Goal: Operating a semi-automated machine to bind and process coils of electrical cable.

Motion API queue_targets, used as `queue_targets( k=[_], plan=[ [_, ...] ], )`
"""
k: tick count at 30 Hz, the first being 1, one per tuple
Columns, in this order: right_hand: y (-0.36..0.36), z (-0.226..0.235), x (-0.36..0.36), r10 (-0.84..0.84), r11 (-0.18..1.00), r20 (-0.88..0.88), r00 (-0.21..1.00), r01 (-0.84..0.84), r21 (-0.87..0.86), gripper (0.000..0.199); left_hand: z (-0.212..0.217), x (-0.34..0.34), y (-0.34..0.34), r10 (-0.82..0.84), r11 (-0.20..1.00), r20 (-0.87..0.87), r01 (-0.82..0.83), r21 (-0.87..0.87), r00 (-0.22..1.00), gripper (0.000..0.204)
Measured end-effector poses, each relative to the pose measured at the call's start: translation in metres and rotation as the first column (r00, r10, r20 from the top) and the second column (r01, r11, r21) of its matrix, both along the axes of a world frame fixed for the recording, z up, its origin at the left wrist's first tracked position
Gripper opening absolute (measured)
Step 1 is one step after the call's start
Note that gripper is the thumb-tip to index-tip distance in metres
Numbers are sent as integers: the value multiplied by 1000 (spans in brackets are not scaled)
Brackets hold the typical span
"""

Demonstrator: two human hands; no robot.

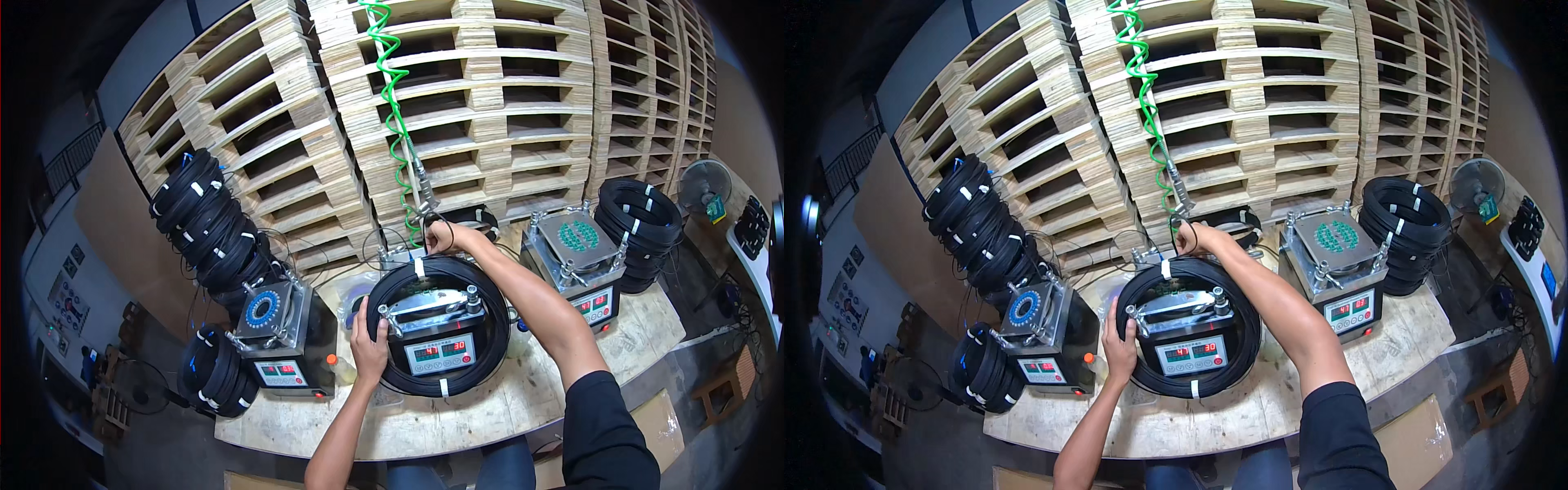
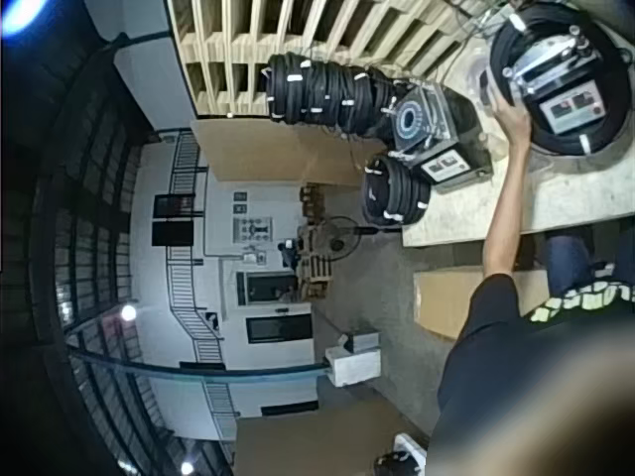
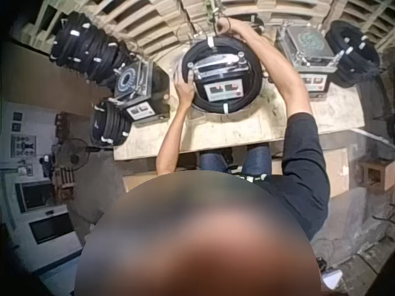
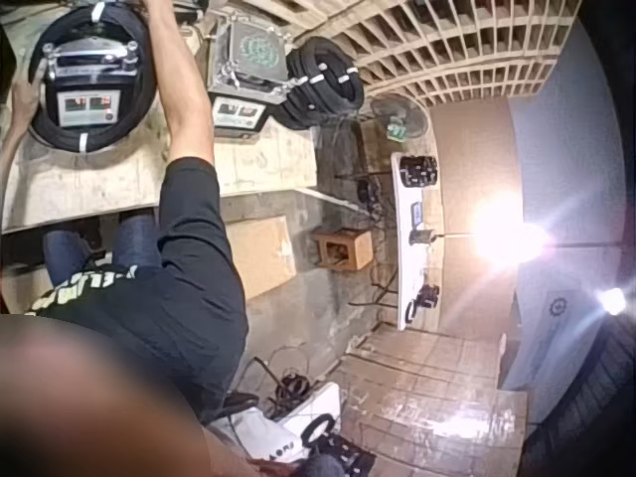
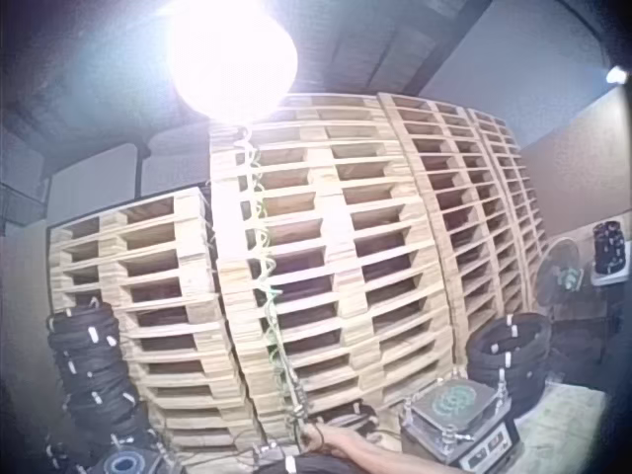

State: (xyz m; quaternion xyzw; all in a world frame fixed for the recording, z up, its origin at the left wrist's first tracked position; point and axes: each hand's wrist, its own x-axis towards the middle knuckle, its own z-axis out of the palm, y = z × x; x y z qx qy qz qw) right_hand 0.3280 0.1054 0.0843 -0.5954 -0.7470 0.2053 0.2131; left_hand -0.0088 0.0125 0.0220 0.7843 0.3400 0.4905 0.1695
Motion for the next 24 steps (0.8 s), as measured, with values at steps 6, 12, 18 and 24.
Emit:
queue_targets(
  k=[6,12,18,24],
  plan=[
    [14,6,-6,172,979,182,968,-189,76,19,-1,1,3,-13,1000,14,12,29,1000,56],
    [-8,34,-20,130,990,119,984,-136,45,19,-4,-5,6,4,999,-4,-3,41,1000,57],
    [-61,53,-11,130,750,-229,965,56,659,18,37,-6,5,6,966,-99,19,258,995,36],
    [-124,54,-27,-62,626,-452,890,388,677,16,177,79,29,-232,775,-479,458,434,847,23]
  ],
)
